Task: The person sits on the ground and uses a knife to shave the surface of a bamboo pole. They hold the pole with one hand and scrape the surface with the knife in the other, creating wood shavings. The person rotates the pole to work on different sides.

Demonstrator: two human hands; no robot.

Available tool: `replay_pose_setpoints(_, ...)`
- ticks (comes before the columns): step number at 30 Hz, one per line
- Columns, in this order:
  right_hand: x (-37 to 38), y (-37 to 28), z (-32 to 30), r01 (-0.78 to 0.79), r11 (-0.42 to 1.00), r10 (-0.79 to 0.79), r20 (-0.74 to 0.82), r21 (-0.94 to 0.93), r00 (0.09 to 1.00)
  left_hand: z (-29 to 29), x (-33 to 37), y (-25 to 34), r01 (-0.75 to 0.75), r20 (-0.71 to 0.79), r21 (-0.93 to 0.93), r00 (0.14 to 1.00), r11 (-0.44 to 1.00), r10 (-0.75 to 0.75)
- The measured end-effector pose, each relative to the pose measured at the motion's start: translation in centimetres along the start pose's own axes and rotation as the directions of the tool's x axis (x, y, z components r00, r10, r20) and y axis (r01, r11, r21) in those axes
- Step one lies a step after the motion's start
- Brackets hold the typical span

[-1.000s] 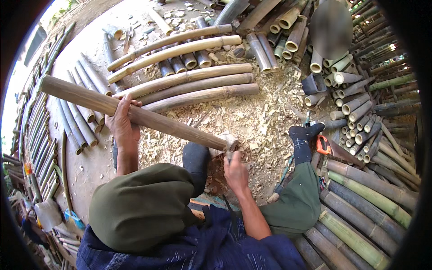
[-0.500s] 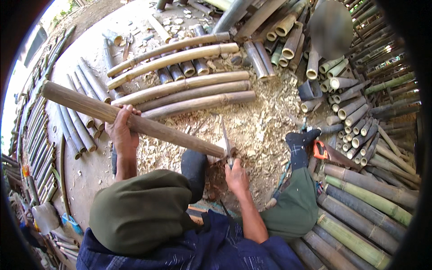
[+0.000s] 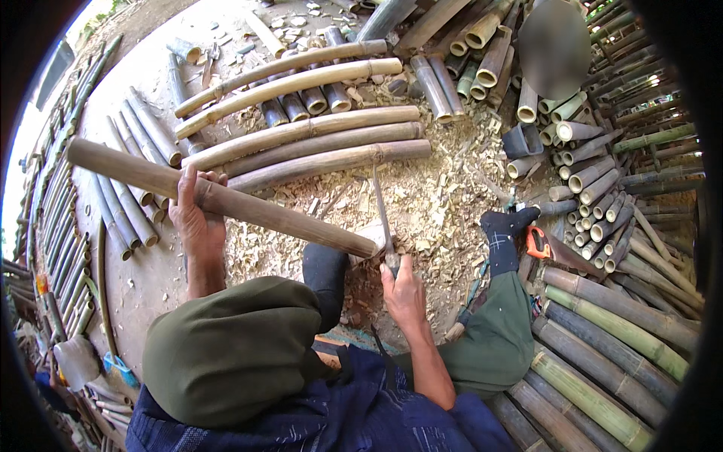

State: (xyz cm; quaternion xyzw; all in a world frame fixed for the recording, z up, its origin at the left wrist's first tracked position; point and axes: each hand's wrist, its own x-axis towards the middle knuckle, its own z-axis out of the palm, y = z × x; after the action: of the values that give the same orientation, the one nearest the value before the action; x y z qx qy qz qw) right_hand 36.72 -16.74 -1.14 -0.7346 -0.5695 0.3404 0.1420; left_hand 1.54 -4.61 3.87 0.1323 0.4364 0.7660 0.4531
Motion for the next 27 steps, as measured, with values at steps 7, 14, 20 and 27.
replay_pose_setpoints(7,0.4,2.6,3.6,0.074,0.997,-0.071,-0.093,0.026,0.993,2.2,0.2,-1.1,-0.166,0.062,0.218,0.986,0.962,0.157)
replay_pose_setpoints(14,-1.8,-3.5,-1.7,0.138,0.989,-0.133,-0.082,0.052,0.988,1.8,-1.2,-0.4,-0.170,0.083,0.200,0.984,0.965,0.156)
replay_pose_setpoints(20,-0.5,3.1,3.3,-0.127,0.974,0.132,0.015,-0.188,0.991,3.2,-1.1,0.1,-0.156,0.132,0.192,0.982,0.969,0.132)
replay_pose_setpoints(27,-3.1,-4.2,-1.5,0.187,0.962,-0.147,-0.199,0.199,0.969,1.1,-1.0,1.0,-0.120,0.308,0.117,0.948,0.986,0.079)
